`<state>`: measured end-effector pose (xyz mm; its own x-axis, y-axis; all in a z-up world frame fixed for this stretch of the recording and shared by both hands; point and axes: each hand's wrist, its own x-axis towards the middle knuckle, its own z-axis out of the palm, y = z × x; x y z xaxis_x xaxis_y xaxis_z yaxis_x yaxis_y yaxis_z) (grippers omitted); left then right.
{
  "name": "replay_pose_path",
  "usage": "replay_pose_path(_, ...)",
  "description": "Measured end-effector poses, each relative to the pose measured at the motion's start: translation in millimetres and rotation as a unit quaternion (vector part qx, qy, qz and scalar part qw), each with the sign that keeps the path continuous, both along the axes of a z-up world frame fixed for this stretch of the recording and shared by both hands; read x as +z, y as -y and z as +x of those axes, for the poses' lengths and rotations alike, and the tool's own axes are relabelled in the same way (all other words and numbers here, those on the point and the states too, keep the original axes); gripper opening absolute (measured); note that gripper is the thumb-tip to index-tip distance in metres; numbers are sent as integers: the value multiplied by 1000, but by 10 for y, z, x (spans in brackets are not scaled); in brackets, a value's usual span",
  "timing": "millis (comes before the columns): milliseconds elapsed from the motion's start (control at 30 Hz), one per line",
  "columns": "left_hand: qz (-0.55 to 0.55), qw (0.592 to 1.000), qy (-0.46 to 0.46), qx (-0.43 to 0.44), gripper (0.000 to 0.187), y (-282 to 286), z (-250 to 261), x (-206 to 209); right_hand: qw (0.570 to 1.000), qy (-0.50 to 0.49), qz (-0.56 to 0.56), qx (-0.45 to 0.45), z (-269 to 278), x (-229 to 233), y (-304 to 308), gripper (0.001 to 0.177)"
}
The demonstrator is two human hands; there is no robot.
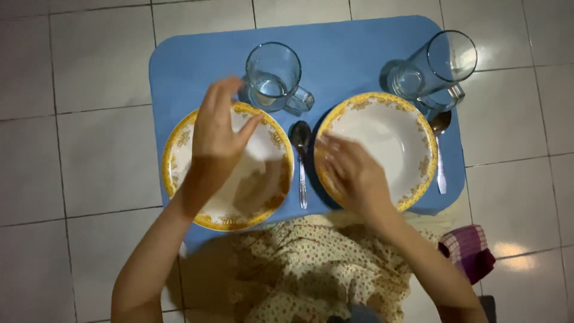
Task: The person arranges two plates, two glasses, and two spoons on a blue tray. They repeatedly reposition the items to achieve a symmetrical layout, handling each object individually and adjusting placement multiple times.
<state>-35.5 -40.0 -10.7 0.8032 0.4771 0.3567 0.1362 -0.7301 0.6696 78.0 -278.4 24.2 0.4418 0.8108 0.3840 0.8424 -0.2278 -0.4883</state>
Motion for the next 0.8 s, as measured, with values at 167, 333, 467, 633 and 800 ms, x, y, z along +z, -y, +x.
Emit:
replay_pose_path(167,148,972,-45,-174,28,596,-161,-148,999,28,-32,31,-577,-239,344,23)
replay_pose_path(333,261,945,-40,-194,37,773,-159,-380,1000,-4,0,18,-778,-497,369,21)
replay_pose_path(467,347,915,-77,-192,43,838,-164,-393,999,-39,-5,9,-852,-541,435,26)
replay_pose_path(633,355,915,-33,-191,37,880,-137,-509,999,-33,-16,12,-851,-528,473,26)
replay_pose_path(800,356,916,-7,-185,41,892,-100,-525,999,0,-38,23,-831,-564,497,25)
